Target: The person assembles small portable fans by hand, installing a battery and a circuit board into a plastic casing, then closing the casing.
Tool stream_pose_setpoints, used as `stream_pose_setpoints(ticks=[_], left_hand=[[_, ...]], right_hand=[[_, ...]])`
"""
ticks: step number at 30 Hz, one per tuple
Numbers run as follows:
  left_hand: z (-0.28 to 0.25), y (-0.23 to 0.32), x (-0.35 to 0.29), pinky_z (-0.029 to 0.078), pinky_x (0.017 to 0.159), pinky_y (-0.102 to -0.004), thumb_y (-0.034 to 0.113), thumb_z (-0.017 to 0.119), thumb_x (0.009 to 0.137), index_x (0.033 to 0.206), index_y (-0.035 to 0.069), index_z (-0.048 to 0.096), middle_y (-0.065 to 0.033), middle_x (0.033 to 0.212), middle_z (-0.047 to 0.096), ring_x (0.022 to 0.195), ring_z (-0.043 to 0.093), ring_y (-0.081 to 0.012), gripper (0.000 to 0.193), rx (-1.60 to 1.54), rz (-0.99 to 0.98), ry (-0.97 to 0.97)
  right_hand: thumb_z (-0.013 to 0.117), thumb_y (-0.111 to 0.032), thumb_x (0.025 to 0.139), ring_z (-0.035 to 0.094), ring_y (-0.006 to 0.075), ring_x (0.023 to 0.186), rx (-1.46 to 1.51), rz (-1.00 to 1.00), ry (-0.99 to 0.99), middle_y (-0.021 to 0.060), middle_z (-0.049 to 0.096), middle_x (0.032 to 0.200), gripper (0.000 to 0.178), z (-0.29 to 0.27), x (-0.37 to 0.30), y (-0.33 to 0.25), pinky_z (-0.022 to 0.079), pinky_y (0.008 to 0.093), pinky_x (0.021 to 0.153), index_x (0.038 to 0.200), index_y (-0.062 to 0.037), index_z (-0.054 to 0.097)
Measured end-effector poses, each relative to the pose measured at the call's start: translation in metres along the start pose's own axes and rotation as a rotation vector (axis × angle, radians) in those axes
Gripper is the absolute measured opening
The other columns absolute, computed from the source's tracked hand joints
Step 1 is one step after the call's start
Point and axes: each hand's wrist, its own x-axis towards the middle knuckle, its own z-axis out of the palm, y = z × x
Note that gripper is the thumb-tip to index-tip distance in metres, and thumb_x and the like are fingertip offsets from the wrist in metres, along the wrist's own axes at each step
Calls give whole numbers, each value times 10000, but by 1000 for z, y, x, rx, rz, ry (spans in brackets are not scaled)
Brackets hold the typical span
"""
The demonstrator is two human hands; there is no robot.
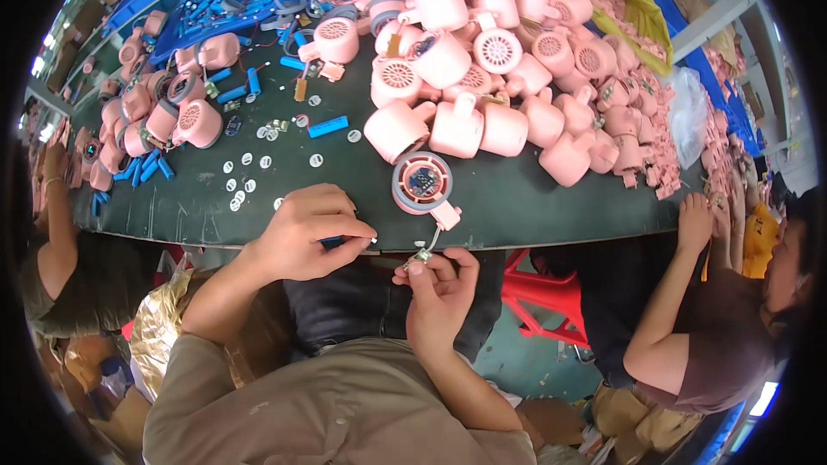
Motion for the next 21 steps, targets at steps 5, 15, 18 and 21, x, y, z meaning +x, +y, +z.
stream_pose_setpoints(ticks=[5,15,18,21], left_hand=[[15,-1,11,481,576,-347,3,778,692,816,80,725,-35,692,595,660,597,-224,156,27,118,-42],[25,-2,14,473,598,-349,33,792,685,809,75,709,-23,675,573,658,593,-220,154,86,143,-67],[24,-2,14,462,564,-362,65,780,695,785,97,683,-19,685,541,640,560,-215,136,95,170,-68],[18,-1,16,472,589,-361,82,779,716,788,94,688,-17,719,563,678,573,-218,117,89,196,-127]], right_hand=[[635,31,941,674,168,904,98,91,-2,98,677,1022,212,-6,1,0,572,308,837,1133,4,550],[678,17,922,697,165,858,-69,139,-102,132,712,997,261,-3,14,-12,616,310,765,1178,50,639],[681,25,916,700,167,840,-101,151,-137,127,714,983,236,-5,18,-13,624,314,739,1149,52,654],[686,33,907,704,170,810,-134,197,-189,125,717,956,220,-9,19,-20,627,311,714,1125,53,662]])
